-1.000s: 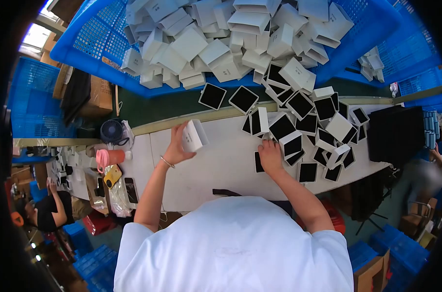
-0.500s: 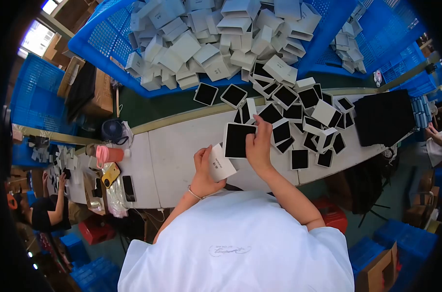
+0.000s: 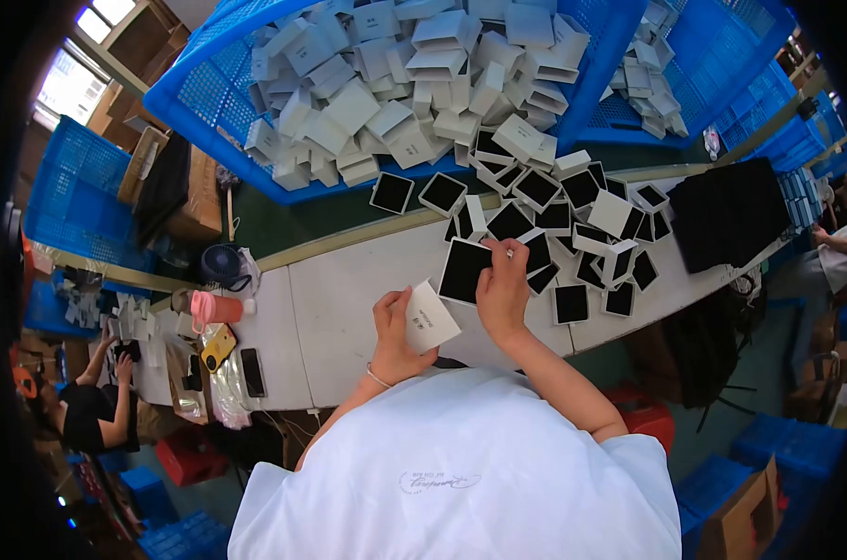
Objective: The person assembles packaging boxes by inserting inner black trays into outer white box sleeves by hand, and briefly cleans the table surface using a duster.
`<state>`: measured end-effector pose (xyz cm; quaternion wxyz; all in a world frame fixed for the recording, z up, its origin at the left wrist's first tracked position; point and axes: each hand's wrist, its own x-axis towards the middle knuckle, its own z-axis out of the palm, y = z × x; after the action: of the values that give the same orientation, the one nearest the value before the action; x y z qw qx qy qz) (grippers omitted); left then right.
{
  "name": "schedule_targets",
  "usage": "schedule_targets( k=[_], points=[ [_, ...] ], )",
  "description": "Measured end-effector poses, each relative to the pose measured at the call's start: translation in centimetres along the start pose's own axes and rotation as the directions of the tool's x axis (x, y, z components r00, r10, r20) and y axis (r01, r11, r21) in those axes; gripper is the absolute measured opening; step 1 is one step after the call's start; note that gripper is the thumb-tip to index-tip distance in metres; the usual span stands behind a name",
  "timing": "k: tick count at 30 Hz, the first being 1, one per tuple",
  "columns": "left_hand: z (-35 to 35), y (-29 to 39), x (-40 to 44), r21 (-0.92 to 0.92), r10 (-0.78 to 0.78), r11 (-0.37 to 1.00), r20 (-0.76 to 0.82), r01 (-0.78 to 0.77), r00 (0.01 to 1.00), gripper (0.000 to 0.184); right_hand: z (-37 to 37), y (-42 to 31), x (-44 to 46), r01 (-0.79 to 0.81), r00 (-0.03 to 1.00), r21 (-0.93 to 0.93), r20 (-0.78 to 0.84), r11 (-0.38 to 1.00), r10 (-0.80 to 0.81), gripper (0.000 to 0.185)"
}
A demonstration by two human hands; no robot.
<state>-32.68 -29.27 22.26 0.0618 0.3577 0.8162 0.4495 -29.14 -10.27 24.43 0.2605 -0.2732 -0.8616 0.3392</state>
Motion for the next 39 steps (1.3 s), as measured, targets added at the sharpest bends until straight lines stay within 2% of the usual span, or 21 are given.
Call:
schedule_targets(
  k=[4,9,12,14,15,16,17,19,21,22,24,25,26,27,28,30,31,33,34,37,39],
  points=[
    [-1.5,-1.2,0.7,0.046,0.033,0.998,-0.021,-0.032,0.999,0.092,-0.6,0.7,-1.6,0.111,0.969,-0.027,0.225,0.993,-0.103,0.037],
    [-2.8,-2.1,0.6,-0.161,0.086,0.986,0.344,-0.031,0.935,0.093,-1.4,1.1,-3.1,0.116,0.924,0.044,0.362,0.992,-0.124,0.036],
    [-2.6,-2.2,0.2,-0.163,0.167,0.98,0.382,-0.111,0.909,0.093,-1.5,2.0,-3.7,0.192,0.845,0.118,0.484,0.974,-0.225,0.041],
    [-2.8,-1.9,0.8,-0.136,0.197,0.978,0.38,-0.156,0.904,0.093,-0.9,3.1,-3.7,0.065,0.82,0.366,0.511,0.928,-0.259,0.045],
    [-2.8,-1.6,1.1,-0.106,0.226,0.974,0.37,-0.2,0.901,0.093,-0.6,3.0,-3.9,0.065,0.82,0.363,0.512,0.929,-0.258,0.045],
    [-2.2,-1.2,1.2,-0.107,0.227,0.974,0.366,-0.202,0.902,0.093,0.0,2.6,-4.0,-0.249,0.856,0.588,0.506,0.77,-0.109,0.047],
    [-1.1,-0.5,1.1,-0.144,0.194,0.977,0.309,-0.156,0.931,0.094,0.7,2.0,-4.2,-0.495,0.839,0.734,0.543,0.465,0.037,0.053],
    [-0.9,0.1,1.1,-0.181,0.151,0.978,0.252,-0.107,0.956,0.094,0.0,-1.1,-4.3,-0.343,0.789,0.586,0.603,0.734,-0.113,0.056],
    [-1.8,0.5,1.6,-0.133,0.104,0.989,0.258,-0.071,0.96,0.094,1.8,-1.0,-4.2,-0.494,0.781,0.696,0.619,0.521,-0.085,0.058],
    [-1.9,0.2,1.2,-0.094,0.055,0.995,0.246,-0.032,0.968,0.095,3.1,-0.8,-4.3,-0.501,0.776,0.693,0.625,0.519,-0.086,0.058],
    [-2.5,-1.4,-0.8,-0.066,-0.079,0.993,0.261,0.1,0.962,0.096,6.1,0.2,-3.3,-0.779,0.526,0.497,0.85,0.382,-0.033,0.058],
    [-3.1,-2.5,-2.0,-0.036,-0.203,0.975,0.27,0.221,0.941,0.098,7.9,1.2,-2.3,-0.777,0.522,0.497,0.851,0.387,-0.045,0.058],
    [-4.1,-3.5,-3.8,0.116,-0.314,0.949,0.3,0.292,0.901,0.101,10.1,2.2,-1.1,-0.423,0.589,0.425,0.8,0.8,-0.113,0.057],
    [-5.5,-4.6,-6.1,0.271,-0.427,0.896,0.311,0.351,0.849,0.103,12.5,3.0,0.3,0.057,0.616,0.232,0.757,0.971,-0.217,0.056],
    [-6.8,-6.0,-8.9,0.379,-0.511,0.84,0.307,0.389,0.803,0.106,15.2,4.0,1.9,0.056,0.671,0.151,0.727,0.987,-0.149,0.054],
    [-9.0,-8.5,-15.7,0.572,-0.761,0.63,0.317,0.525,0.566,0.11,19.2,4.9,5.9,0.104,0.755,-0.003,0.651,0.995,-0.077,0.053],
    [-9.9,-10.0,-19.6,0.659,-0.817,0.562,0.346,0.501,0.462,0.113,20.8,4.9,7.9,0.157,0.785,-0.078,0.614,0.985,-0.077,0.055],
    [-11.2,-11.7,-24.2,0.785,-0.923,0.373,0.366,0.495,0.115,0.117,23.9,5.0,11.6,0.232,0.831,-0.117,0.54,0.966,-0.134,0.053],
    [-11.9,-12.1,-24.9,0.766,-0.902,0.4,0.426,0.502,0.068,0.118,25.4,4.8,13.2,0.286,0.867,-0.182,0.467,0.941,-0.173,0.052],
    [-12.6,-12.0,-18.6,0.411,-0.795,0.607,0.297,0.681,0.529,0.097,28.2,3.6,16.4,0.264,0.84,-0.3,0.538,0.917,-0.065,0.049],
    [-12.8,-13.0,-9.5,0.171,-0.751,0.661,0.146,0.731,0.644,0.079,30.7,3.8,16.9,0.294,0.861,-0.328,0.499,0.898,-0.1,0.048]
  ],
)
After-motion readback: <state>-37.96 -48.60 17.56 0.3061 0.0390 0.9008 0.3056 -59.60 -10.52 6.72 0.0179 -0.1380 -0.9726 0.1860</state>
